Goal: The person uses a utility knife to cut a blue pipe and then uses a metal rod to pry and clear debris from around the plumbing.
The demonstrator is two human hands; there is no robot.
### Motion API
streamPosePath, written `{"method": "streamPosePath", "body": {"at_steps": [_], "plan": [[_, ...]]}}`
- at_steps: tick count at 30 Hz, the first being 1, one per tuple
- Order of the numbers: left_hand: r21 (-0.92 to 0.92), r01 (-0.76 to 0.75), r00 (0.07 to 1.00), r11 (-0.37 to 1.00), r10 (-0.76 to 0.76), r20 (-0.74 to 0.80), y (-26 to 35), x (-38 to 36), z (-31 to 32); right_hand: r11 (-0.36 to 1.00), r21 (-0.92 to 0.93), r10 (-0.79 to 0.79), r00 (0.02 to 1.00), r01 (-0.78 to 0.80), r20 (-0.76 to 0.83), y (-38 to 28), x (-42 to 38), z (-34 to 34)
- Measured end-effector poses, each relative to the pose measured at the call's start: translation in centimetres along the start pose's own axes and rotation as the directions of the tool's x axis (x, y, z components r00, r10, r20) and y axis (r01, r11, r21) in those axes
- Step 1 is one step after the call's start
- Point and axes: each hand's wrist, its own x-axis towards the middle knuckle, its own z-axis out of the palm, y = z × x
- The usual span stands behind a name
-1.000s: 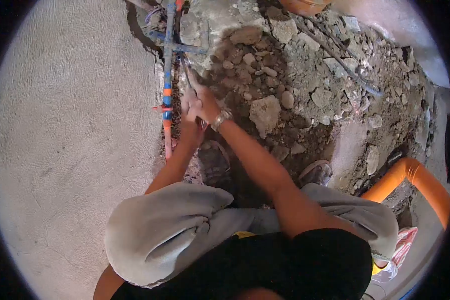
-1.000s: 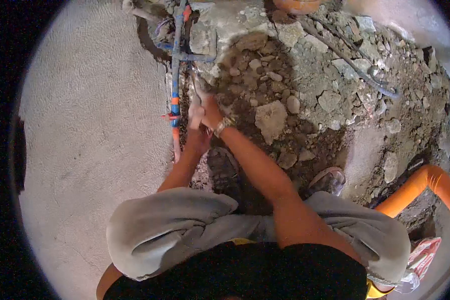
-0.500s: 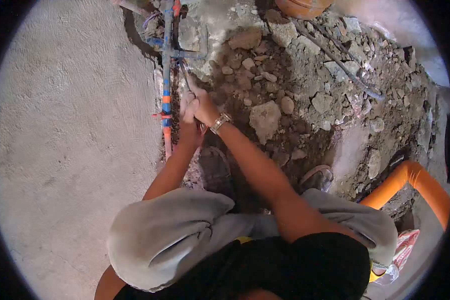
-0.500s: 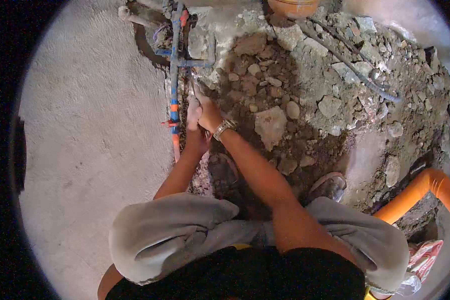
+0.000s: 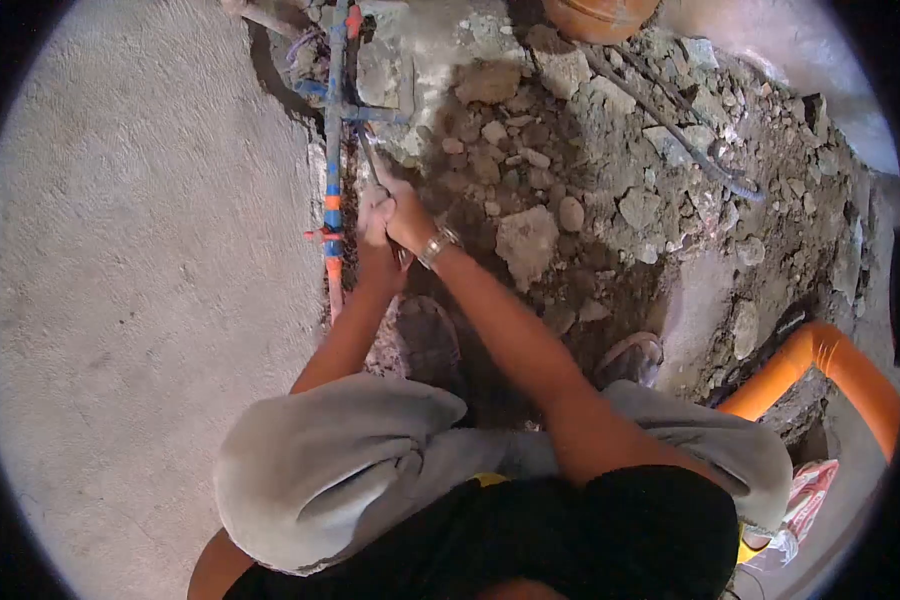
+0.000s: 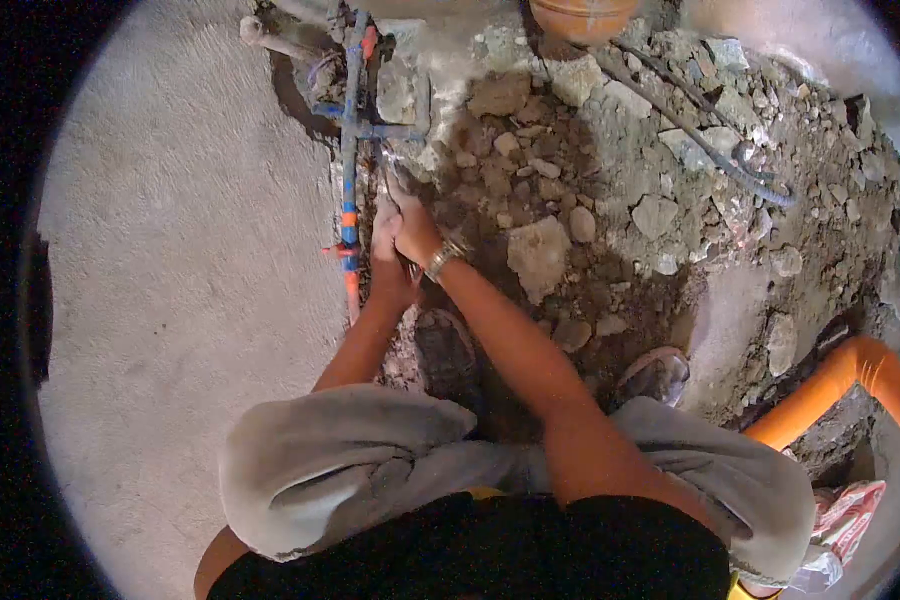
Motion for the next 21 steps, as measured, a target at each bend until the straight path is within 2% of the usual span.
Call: {"method": "streamPosePath", "body": {"at_steps": [1, 3, 6, 8, 9, 10, 11, 13, 14, 16, 17, 18, 20, 21], "plan": [[-0.001, -0.002, 1.000, 1.000, 0.002, 0.000, -0.5, -0.3, -0.1, 0.999, 0.034, 0.032, 0.999, -0.033, 0.020, -0.8, 0.4, -0.2], [-0.015, -0.127, 0.992, 0.992, 0.127, -0.015, -0.8, -0.8, 0.3, 1.000, 0.013, 0.016, 0.999, -0.017, 0.035, -0.1, -0.3, 0.2], [-0.031, -0.231, 0.972, 0.972, 0.232, 0.046, -1.1, -0.2, 0.2, 0.999, 0.005, 0.033, 0.998, -0.033, 0.044, 1.8, 0.0, 0.8], [-0.021, -0.163, 0.986, 0.986, 0.164, 0.044, -1.8, -0.7, -0.6, 0.992, 0.125, -0.015, 0.996, 0.005, 0.084, 3.0, -0.4, 1.0], [-0.012, -0.113, 0.992, 0.994, 0.114, 0.057, -1.7, -0.6, -0.7, 0.997, 0.022, 0.077, 0.996, -0.078, 0.040, 2.7, -0.8, 0.6], [-0.001, -0.067, 0.995, 0.998, 0.067, 0.072, -1.3, -0.5, -0.5, 0.997, 0.021, 0.075, 0.996, -0.076, 0.039, 1.8, -1.0, 0.2], [-0.001, -0.073, 0.995, 0.997, 0.073, 0.072, -1.1, -0.8, -0.3, 0.997, 0.000, 0.080, 0.995, -0.081, 0.051, 0.7, -1.2, -0.1], [0.051, -0.107, 0.993, 0.993, 0.109, -0.037, -0.2, -1.3, 0.6, 0.997, -0.014, 0.072, 0.995, -0.072, 0.066, 0.7, -0.2, 0.4], [0.057, -0.108, 0.993, 0.993, 0.110, -0.037, 0.3, -1.1, 0.5, 1.000, -0.004, 0.010, 0.999, -0.010, 0.042, 1.4, 0.6, 0.7], [0.061, -0.145, 0.987, 0.987, 0.140, 0.083, 0.5, -0.1, 0.2, 0.999, -0.002, -0.038, 0.999, 0.038, 0.021, 2.6, 0.5, 1.1], [0.037, -0.142, 0.988, 0.989, 0.139, 0.071, -0.2, 0.4, -0.1, 0.994, 0.019, -0.108, 0.993, 0.109, -0.040, 3.1, 0.4, 1.3], [0.032, -0.149, 0.987, 0.988, 0.146, 0.072, -0.6, 0.0, 0.1, 0.997, 0.031, -0.066, 0.998, 0.067, -0.020, 1.6, 0.2, 0.9], [0.013, -0.184, 0.983, 0.983, 0.184, -0.023, -0.8, -0.9, 0.8, 0.999, 0.049, 0.018, 1.000, -0.019, 0.021, -1.4, 0.0, 0.0], [0.018, -0.185, 0.981, 0.983, 0.185, -0.056, -0.7, -1.1, 1.0, 0.996, 0.059, 0.057, 0.997, -0.060, 0.052, -0.8, 0.2, 0.0]]}}
